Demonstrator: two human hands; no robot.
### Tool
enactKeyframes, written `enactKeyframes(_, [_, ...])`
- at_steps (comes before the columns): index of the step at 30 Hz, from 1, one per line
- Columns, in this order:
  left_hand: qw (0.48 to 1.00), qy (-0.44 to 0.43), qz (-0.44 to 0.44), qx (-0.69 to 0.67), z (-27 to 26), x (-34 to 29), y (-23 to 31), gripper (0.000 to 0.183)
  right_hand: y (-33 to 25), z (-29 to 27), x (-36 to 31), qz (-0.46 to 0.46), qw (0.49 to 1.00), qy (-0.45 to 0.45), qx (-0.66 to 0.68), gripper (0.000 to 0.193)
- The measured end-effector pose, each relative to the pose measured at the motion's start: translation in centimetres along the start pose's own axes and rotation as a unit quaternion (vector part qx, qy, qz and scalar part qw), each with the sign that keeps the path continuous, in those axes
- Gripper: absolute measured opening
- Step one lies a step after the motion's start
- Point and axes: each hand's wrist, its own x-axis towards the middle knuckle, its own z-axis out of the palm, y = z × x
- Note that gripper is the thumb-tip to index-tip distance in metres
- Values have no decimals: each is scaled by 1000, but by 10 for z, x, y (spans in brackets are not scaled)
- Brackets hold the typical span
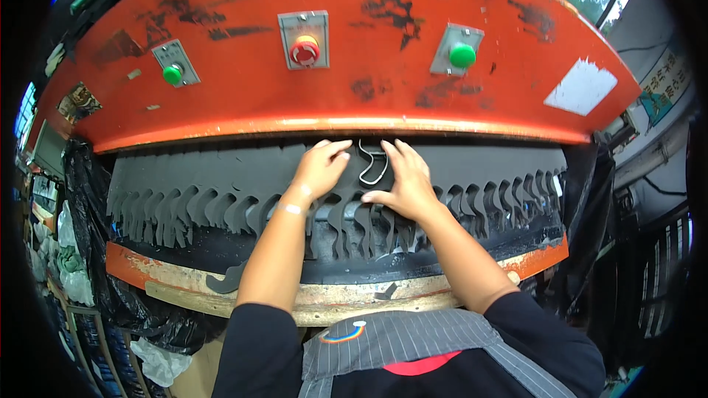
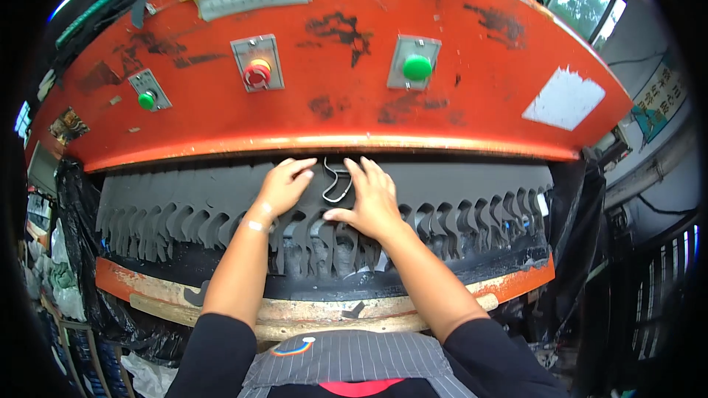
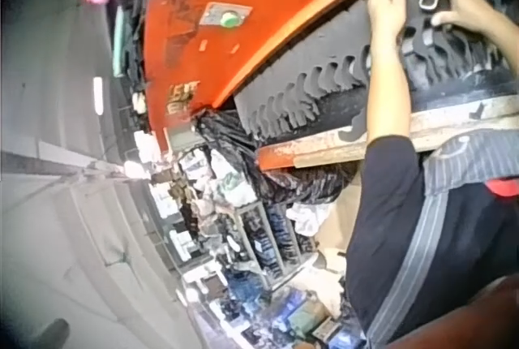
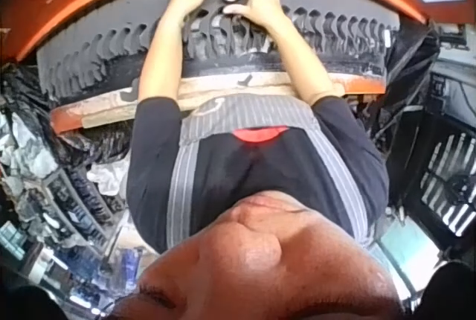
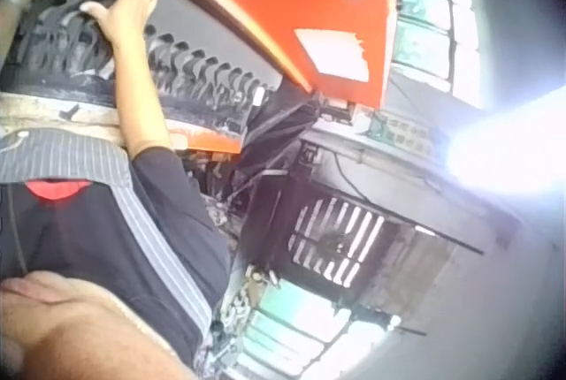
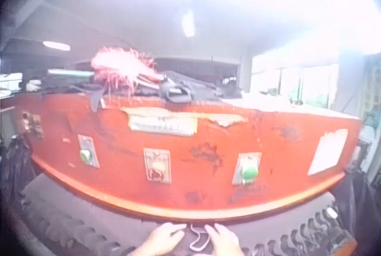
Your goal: Operate a die-cutting machine to cut shoe upper components from a sheet of material.
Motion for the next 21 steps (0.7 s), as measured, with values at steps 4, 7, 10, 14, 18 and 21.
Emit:
enactKeyframes(4, [963,255,-23,-80,-72,-26,0,19,19,-62,-8,5,970,185,160,64])
enactKeyframes(7, [861,500,86,23,-156,-29,22,20,-2,-122,17,1,916,316,245,29])
enactKeyframes(10, [776,545,218,233,-220,-17,20,21,2,-133,63,-82,911,359,184,9])
enactKeyframes(14, [910,379,81,146,-236,-30,36,28,1,-140,47,-9,910,286,299,11])
enactKeyframes(18, [950,271,5,153,-185,-89,54,28,4,-119,-19,64,943,173,275,14])
enactKeyframes(21, [968,156,-90,173,-126,-144,42,24,-8,-104,-88,96,965,3,242,13])
